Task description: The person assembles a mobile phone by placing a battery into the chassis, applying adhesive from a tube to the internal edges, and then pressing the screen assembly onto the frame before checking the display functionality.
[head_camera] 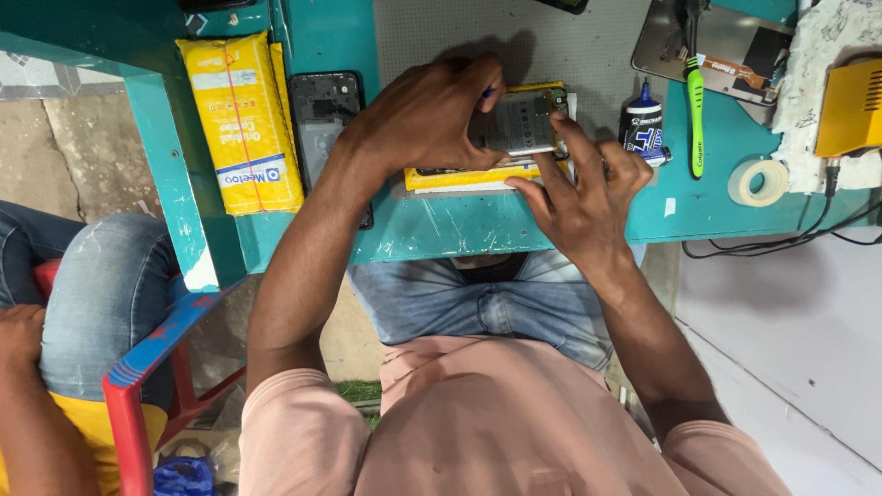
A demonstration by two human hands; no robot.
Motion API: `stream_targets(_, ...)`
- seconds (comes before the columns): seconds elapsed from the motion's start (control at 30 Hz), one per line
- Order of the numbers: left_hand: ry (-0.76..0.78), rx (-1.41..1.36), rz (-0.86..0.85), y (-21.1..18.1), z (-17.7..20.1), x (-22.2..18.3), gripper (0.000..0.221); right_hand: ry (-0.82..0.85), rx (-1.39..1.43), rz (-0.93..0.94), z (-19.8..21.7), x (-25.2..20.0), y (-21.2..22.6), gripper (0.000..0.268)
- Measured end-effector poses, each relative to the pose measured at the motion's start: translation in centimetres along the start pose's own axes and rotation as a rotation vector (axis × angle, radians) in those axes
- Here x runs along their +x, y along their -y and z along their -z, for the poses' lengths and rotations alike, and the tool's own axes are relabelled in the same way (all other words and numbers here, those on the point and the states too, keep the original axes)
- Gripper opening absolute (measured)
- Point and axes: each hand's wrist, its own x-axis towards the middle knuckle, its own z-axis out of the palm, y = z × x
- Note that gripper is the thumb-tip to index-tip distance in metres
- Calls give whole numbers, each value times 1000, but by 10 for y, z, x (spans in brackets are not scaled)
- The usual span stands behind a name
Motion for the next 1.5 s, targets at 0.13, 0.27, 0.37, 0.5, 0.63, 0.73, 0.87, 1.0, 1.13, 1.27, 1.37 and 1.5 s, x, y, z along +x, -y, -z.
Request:
stream_targets(0.13, -15, 7, -23, -1, 1, 0, 58, -48, 79, -38, -3, -2, -1, 44)
stream_targets(0.27, -21, 9, -11, -2, -1, -1, 58, -35, 146, -43, -5, -5, -3, 37)
stream_targets(0.37, -53, 48, -47, -5, -2, -3, 57, -48, 140, -29, -5, -5, -3, 34)
stream_targets(0.5, -37, 71, -23, -11, -4, -7, 57, -91, 103, -12, -2, -5, -3, 28)
stream_targets(0.63, -32, 64, 21, -14, -7, -10, 59, -130, 126, 1, -3, -5, -4, 18)
stream_targets(0.73, -68, 39, -8, -14, -8, -12, 58, -89, 152, -17, -3, -5, -5, 19)
stream_targets(0.87, -58, 10, 8, -10, -10, -14, 55, -96, 181, -26, -1, -2, -2, 20)
stream_targets(1.0, -49, -4, 12, -4, -12, -13, 48, -73, 297, -76, 6, 5, -2, 23)
stream_targets(1.13, -78, -21, 2, -1, -15, -12, 45, -14, 382, -85, 11, 29, -14, 19)
stream_targets(1.27, -100, -29, -4, -2, -16, -9, 46, 146, 404, -84, 18, 62, -34, 18)
stream_targets(1.37, -84, 7, 81, -8, -15, -6, 47, 277, 415, -91, 15, 87, -41, 30)
stream_targets(1.5, -94, -2, 69, -11, -13, -4, 48, 336, 419, -137, 11, 99, -37, 38)
